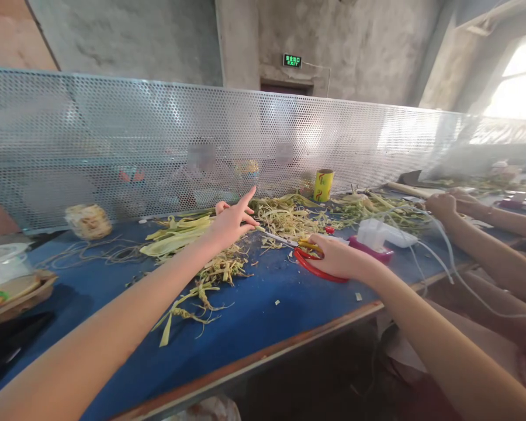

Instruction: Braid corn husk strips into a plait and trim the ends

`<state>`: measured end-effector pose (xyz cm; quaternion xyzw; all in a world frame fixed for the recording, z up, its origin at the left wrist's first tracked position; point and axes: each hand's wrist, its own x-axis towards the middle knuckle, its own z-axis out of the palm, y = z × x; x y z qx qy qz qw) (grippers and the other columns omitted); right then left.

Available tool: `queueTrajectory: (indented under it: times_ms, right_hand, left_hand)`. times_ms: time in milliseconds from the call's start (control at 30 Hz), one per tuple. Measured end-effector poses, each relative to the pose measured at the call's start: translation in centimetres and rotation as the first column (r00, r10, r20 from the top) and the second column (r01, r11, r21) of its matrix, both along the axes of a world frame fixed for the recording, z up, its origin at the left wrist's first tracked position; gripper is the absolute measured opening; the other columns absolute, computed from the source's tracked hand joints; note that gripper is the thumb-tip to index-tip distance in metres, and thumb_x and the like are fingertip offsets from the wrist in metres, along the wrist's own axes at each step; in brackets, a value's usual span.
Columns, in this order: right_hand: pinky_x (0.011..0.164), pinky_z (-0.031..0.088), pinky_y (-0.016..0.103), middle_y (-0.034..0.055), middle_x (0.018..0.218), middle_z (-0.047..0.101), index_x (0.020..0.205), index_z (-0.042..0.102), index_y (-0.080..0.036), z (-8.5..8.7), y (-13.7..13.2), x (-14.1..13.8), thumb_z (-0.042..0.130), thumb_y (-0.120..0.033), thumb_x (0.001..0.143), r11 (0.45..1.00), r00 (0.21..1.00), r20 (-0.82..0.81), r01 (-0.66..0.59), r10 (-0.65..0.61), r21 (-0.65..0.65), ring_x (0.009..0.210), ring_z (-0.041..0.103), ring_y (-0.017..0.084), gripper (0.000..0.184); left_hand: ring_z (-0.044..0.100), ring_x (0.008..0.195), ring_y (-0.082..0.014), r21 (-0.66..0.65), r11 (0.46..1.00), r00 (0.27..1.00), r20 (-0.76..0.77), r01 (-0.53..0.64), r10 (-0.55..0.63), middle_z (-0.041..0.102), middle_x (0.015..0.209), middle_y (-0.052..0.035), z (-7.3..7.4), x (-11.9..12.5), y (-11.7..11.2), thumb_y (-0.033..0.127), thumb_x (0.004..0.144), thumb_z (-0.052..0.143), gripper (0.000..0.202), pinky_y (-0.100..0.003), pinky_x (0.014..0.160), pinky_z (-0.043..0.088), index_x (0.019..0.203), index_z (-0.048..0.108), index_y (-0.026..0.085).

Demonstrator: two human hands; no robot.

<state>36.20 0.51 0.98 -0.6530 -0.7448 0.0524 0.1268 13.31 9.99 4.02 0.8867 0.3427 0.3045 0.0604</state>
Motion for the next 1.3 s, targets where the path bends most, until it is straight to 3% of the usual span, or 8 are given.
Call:
queueTrajectory:
  times_ms: [800, 1167, 1300]
  right_hand:
    - [0.056, 0.037, 0.026, 0.0072, 0.077, 0.063, 0.085, 0.05, -0.017, -0.2, -0.2, -0.2, 0.046, -0.045, 0.076, 1.0, 0.995, -0.103, -0.009, 0.01, 0.008, 0.064, 0.057, 0.019, 0.029]
    - [0.057, 0.036, 0.027, 0.0075, 0.078, 0.063, 0.084, 0.051, -0.017, 0.1, -0.1, -0.5, 0.047, -0.04, 0.076, 0.999, 0.996, -0.089, -0.028, 0.031, 0.028, 0.065, 0.055, 0.019, 0.025]
    - [0.056, 0.036, 0.027, 0.008, 0.079, 0.063, 0.087, 0.052, -0.017, 0.3, -0.2, -0.2, 0.044, -0.045, 0.077, 1.0, 0.998, -0.06, -0.018, 0.02, 0.023, 0.066, 0.056, 0.02, 0.031]
  left_hand:
    - [0.054, 0.106, -0.023, 0.022, 1.0, 0.999, 0.032, -0.005, 0.004, 0.073, 0.084, -0.0054, -0.5, -0.1, 0.6, 0.029, 0.077, 0.057, 0.074, -0.04, 0.087, 0.015, 0.138, 0.017, 0.018]
    - [0.054, 0.105, -0.0238, -0.015, 0.996, 0.995, 0.052, 0.083, -0.083, 0.073, 0.084, -0.0063, -0.5, 0.2, -0.1, 0.028, 0.076, 0.057, 0.074, -0.041, 0.091, 0.013, 0.138, 0.018, 0.019]
    - [0.054, 0.105, -0.0241, -0.039, 0.99, 0.99, 0.049, 0.137, -0.135, 0.073, 0.083, -0.0064, -0.3, 0.9, 0.0, 0.027, 0.075, 0.058, 0.074, -0.041, 0.091, 0.013, 0.138, 0.02, 0.018]
